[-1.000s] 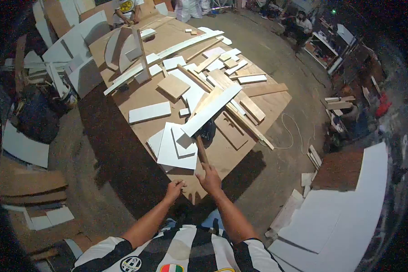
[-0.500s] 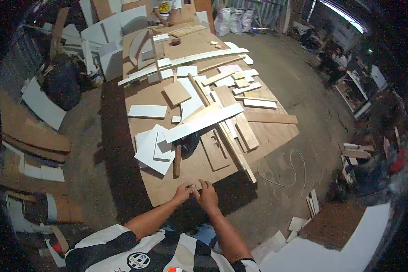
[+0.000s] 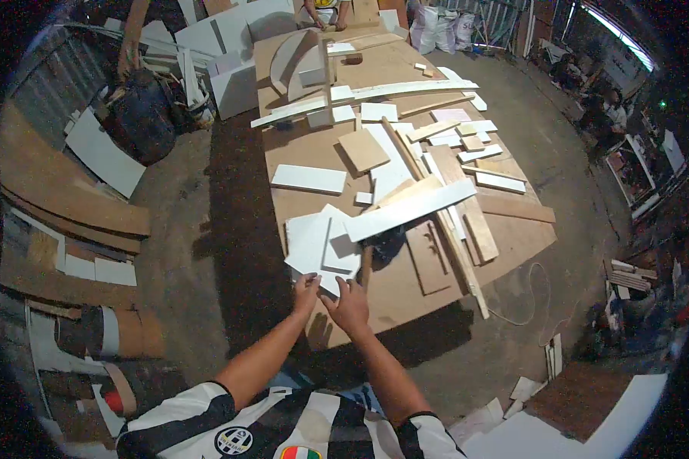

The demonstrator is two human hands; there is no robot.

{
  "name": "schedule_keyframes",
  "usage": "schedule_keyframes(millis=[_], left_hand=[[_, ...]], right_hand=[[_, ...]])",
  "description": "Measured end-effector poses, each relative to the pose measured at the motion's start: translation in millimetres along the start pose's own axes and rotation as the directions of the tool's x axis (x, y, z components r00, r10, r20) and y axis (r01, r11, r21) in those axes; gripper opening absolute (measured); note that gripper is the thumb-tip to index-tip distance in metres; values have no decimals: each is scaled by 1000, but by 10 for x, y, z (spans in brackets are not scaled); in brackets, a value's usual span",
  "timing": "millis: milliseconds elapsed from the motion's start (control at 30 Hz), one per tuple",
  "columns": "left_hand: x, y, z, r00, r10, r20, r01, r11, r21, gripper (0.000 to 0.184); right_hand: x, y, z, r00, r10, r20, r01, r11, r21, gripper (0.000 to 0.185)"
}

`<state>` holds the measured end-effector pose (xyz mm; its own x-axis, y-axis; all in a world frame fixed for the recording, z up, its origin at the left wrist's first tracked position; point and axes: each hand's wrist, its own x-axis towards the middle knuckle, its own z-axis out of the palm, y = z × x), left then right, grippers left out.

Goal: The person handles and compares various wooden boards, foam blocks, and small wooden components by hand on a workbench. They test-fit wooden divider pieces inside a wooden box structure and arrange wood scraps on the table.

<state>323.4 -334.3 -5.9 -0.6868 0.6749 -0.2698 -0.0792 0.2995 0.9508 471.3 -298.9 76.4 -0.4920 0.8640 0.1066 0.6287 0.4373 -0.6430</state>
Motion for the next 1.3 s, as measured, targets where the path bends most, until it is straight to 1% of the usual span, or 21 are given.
schedule_keyframes(millis=[67, 133, 167, 267, 333, 400, 433, 500, 533, 600, 633, 700, 733, 800, 833, 1000, 1100, 1167, 1200, 1267, 1300], left_hand=[[435, 18, -299, 997, 75, -36, -76, 997, -21, 38], [754, 131, -639, 998, -3, -67, -2, 997, -72, 34], [928, 201, -806, 995, 88, -53, -89, 996, -10, 31], [1290, 513, -1178, 998, 25, 49, -24, 999, -26, 37], [1613, 480, -1349, 992, -10, 123, 2, 998, 64, 39], [1941, 393, -1385, 958, 202, 202, -249, 938, 243, 42], [2030, 498, -1402, 954, 201, 224, -254, 936, 244, 42], [2334, 699, -1317, 878, 328, 347, -455, 796, 399, 47], [2474, 718, -1285, 875, 326, 359, -459, 794, 398, 47], [2715, 753, -1226, 783, 370, 500, -605, 640, 473, 59], [2856, 775, -1168, 777, 364, 514, -611, 635, 473, 59], [3085, 839, -1061, 734, 216, 644, -653, 486, 581, 78], [3213, 920, -953, 722, 206, 661, -662, 482, 573, 78], [3443, 1125, -787, 636, 167, 753, -768, 233, 597, 91], [3614, 1188, -643, 623, 107, 775, -780, 158, 606, 98], [4193, 1550, -297, 576, -37, 817, -817, -59, 574, 116], [4454, 1313, -246, 525, -41, 850, -850, -74, 521, 115], [4484, 1211, -297, 485, 73, 871, -870, -60, 490, 110], [4507, 1174, -256, 460, 59, 886, -884, -70, 463, 110], [4418, 1049, -322, 433, 209, 877, -895, -14, 446, 102], [4213, 1003, -305, 465, 286, 838, -879, 34, 476, 95]], right_hand=[[338, -299, 372, 1000, 25, 9, -24, 998, -59, 69], [634, -588, 751, 998, -62, -27, 59, 993, -102, 72], [832, -731, 905, 997, -71, -19, 69, 991, -118, 74], [1331, -994, 1425, 999, -30, -21, 25, 976, -214, 73], [1582, -1097, 1665, 999, 36, -13, -38, 979, -201, 73], [1763, -1140, 1818, 994, 93, -51, -104, 947, -304, 71], [1833, -1087, 1899, 992, 110, -55, -122, 947, -298, 70], [2037, -981, 1998, 981, 186, -50, -191, 917, -350, 69], [2102, -956, 2040, 971, 240, -18, -227, 891, -392, 68], [2183, -951, 2065, 957, 288, -34, -280, 890, -360, 67], [2240, -956, 2055, 943, 329, -42, -324, 887, -331, 67], [2254, -1007, 2017, 933, 357, -39, -347, 870, -351, 65], [2285, -951, 2027, 928, 373, -29, -355, 854, -381, 64], [2247, -865, 2160, 930, 361, -72, -359, 841, -405, 62], [2270, -792, 2213, 937, 333, -101, -343, 834, -433, 60], [2269, -714, 2284, 930, 342, -135, -365, 814, -451, 56], [2267, -770, 2232, 917, 372, -147, -398, 811, -429, 58], [2247, -749, 2182, 912, 374, -171, -410, 795, -446, 58], [2272, -748, 2165, 898, 400, -185, -440, 785, -437, 58], [2231, -693, 2057, 889, 427, -166, -455, 786, -418, 59], [2225, -680, 1952, 874, 458, -162, -481, 771, -418, 58]])
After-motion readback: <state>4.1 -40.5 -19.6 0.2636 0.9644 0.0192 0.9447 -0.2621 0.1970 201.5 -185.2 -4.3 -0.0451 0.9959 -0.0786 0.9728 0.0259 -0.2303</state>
